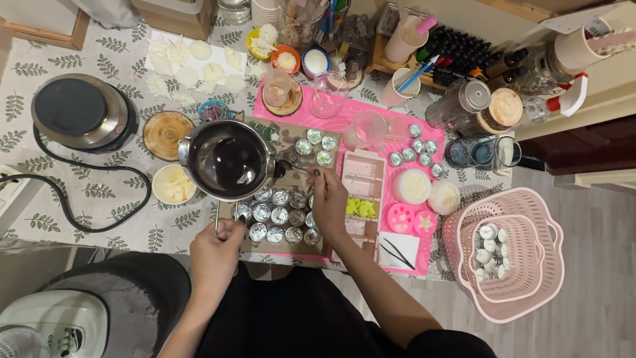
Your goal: Pour liquid wax from a pot into small tea light containers using a spoon.
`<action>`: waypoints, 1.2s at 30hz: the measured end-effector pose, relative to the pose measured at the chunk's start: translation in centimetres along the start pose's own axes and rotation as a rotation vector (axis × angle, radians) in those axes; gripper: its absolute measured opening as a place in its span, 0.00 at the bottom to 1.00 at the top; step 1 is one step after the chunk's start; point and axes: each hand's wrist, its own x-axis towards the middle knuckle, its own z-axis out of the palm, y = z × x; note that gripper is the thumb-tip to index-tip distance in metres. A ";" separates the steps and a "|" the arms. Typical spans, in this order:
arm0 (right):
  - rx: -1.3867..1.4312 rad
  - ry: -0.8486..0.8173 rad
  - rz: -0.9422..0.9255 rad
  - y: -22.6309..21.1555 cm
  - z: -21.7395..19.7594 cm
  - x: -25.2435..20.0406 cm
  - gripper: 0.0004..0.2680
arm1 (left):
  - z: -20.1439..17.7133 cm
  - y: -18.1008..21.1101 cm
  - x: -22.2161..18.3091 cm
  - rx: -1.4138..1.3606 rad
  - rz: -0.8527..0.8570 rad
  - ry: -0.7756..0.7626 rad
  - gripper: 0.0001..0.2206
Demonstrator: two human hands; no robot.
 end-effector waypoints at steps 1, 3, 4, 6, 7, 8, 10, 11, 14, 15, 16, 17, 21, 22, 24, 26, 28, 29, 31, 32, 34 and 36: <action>0.000 -0.002 -0.003 0.5 0.1 0.0 0.10 | -0.2 0.3 0.0 -0.002 0.000 0.003 0.10; 0.136 0.059 0.107 1.6 0.3 0.0 0.10 | -0.6 0.7 0.0 -0.095 -0.061 -0.051 0.09; 0.136 0.055 0.103 3.4 0.5 0.2 0.10 | -0.8 1.2 -0.2 -0.098 -0.060 -0.047 0.09; 0.443 0.113 0.262 6.9 1.0 0.9 0.10 | -1.5 2.2 -0.5 -0.199 -0.114 -0.091 0.09; 0.446 0.109 0.261 7.2 1.0 1.1 0.10 | -1.9 2.5 -0.7 -0.199 -0.114 -0.087 0.09; 0.572 0.120 0.326 7.4 0.9 1.3 0.09 | -2.3 2.9 -0.9 -0.242 -0.140 -0.081 0.09; 0.699 0.132 0.394 8.0 0.9 1.5 0.09 | -3.3 3.2 -1.2 -0.284 -0.168 -0.075 0.08; 0.723 0.141 0.407 8.3 0.9 1.8 0.08 | -3.9 3.1 -1.2 -0.337 -0.194 -0.080 0.08; 0.723 0.175 0.409 8.2 1.3 1.8 0.08 | -5.9 3.2 -1.3 -0.418 -0.229 -0.077 0.07; 0.700 0.197 0.400 8.0 1.6 1.7 0.08 | -6.7 3.2 -1.4 -0.445 -0.238 -0.066 0.06; 0.701 0.197 0.394 7.8 1.6 1.5 0.08 | -7.3 3.4 -1.4 -0.448 -0.233 -0.066 0.06; 0.672 0.217 0.371 7.6 1.9 1.1 0.09 | -8.0 3.6 -1.4 -0.447 -0.252 -0.060 0.07; 0.661 0.286 0.375 9.0 2.6 0.3 0.09 | -10.5 2.0 -1.1 -0.495 -0.246 -0.027 0.07; 0.662 0.283 0.378 9.4 2.8 0.1 0.09 | -11.0 1.9 -1.3 -0.494 -0.248 -0.023 0.07; 0.771 0.322 0.465 10.2 3.3 0.4 0.09 | -12.1 2.0 -1.6 -0.498 -0.278 0.032 0.06; 0.798 0.299 0.487 8.8 4.4 0.0 0.08 | -13.4 0.7 -1.5 -0.479 -0.264 0.048 0.07; 0.821 0.282 0.509 7.8 5.4 -0.4 0.08 | -14.3 -0.7 -1.2 -0.460 -0.252 0.055 0.08; 0.836 0.257 0.515 7.5 6.1 -0.8 0.07 | -14.8 -1.4 -1.2 -0.473 -0.247 0.050 0.08; 0.855 0.233 0.518 6.6 7.3 -1.2 0.07 | -15.8 -2.7 -1.0 -0.486 -0.238 0.046 0.08; 0.885 0.228 0.511 6.0 7.8 -1.2 0.07 | -16.2 -3.2 -0.9 -0.494 -0.234 0.037 0.07; 0.914 0.225 0.509 4.4 8.4 -1.8 0.07 | -17.0 -4.3 -0.9 -0.499 -0.235 0.028 0.07; 0.942 0.227 0.509 2.3 8.5 -2.1 0.08 | -17.5 -5.3 -0.8 -0.436 -0.236 0.011 0.08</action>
